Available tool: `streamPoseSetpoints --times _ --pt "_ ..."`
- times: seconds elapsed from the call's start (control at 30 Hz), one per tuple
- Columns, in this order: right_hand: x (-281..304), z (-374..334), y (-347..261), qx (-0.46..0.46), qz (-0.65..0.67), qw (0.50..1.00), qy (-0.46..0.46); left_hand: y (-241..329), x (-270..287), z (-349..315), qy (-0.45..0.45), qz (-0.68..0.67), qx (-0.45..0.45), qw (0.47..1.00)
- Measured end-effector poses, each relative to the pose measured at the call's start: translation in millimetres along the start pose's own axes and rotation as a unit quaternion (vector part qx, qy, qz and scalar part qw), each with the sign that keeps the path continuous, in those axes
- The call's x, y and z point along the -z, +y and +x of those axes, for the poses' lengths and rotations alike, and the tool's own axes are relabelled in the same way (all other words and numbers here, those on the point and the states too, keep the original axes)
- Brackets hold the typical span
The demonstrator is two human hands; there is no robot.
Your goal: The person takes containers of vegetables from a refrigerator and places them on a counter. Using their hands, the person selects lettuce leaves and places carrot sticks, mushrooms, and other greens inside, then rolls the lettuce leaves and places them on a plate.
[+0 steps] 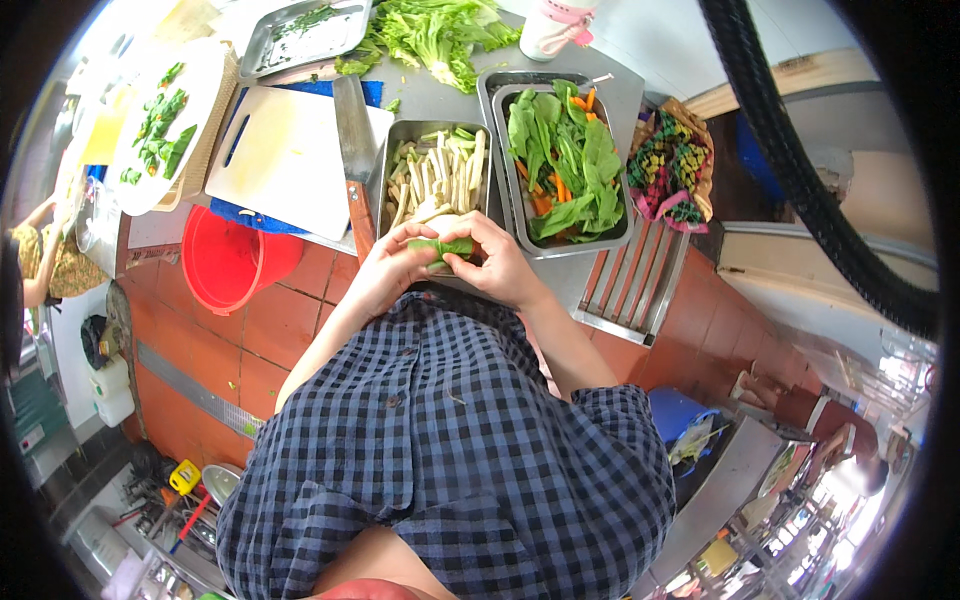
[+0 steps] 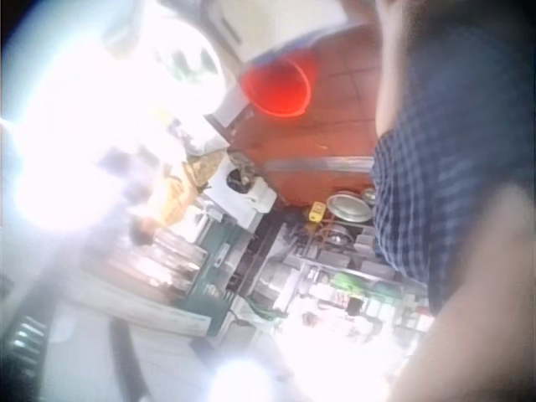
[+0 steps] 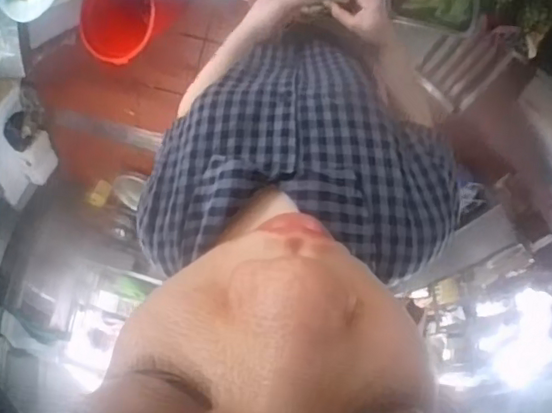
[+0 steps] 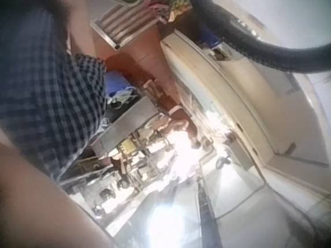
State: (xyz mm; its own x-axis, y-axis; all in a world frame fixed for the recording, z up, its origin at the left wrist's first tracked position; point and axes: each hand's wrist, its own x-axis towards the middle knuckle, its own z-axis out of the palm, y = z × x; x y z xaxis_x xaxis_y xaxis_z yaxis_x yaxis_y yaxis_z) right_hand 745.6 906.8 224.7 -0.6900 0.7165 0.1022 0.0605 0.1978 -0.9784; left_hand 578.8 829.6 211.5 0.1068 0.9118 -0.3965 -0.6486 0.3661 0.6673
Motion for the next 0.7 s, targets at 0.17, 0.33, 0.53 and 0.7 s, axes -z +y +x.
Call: streamPoseSetpoints --times 0.17,0.33,0.53,0.7 --pt "-1.1 -6.1 -11.2 0.088 -0.102 0.990 -0.030 -3.0 -1.8 -5.3 0.013 -0.037 0.027 0.999" --pt "29.5 -8.8 -21.4 -0.014 0.025 0.999 -0.023 -18.2 3.4 -25.3 -0.016 0.044 0.043 0.998" --pt "109.7 -1.7 13.0 -0.028 -0.487 0.867 0.101 -28.0 16.4 -39.2 0.002 -0.062 0.028 0.998" --pt "92.3 7.0 24.6 0.013 -0.594 0.803 0.055 -14.1 16.8 -51.4 0.029 -0.151 0.043 0.987"
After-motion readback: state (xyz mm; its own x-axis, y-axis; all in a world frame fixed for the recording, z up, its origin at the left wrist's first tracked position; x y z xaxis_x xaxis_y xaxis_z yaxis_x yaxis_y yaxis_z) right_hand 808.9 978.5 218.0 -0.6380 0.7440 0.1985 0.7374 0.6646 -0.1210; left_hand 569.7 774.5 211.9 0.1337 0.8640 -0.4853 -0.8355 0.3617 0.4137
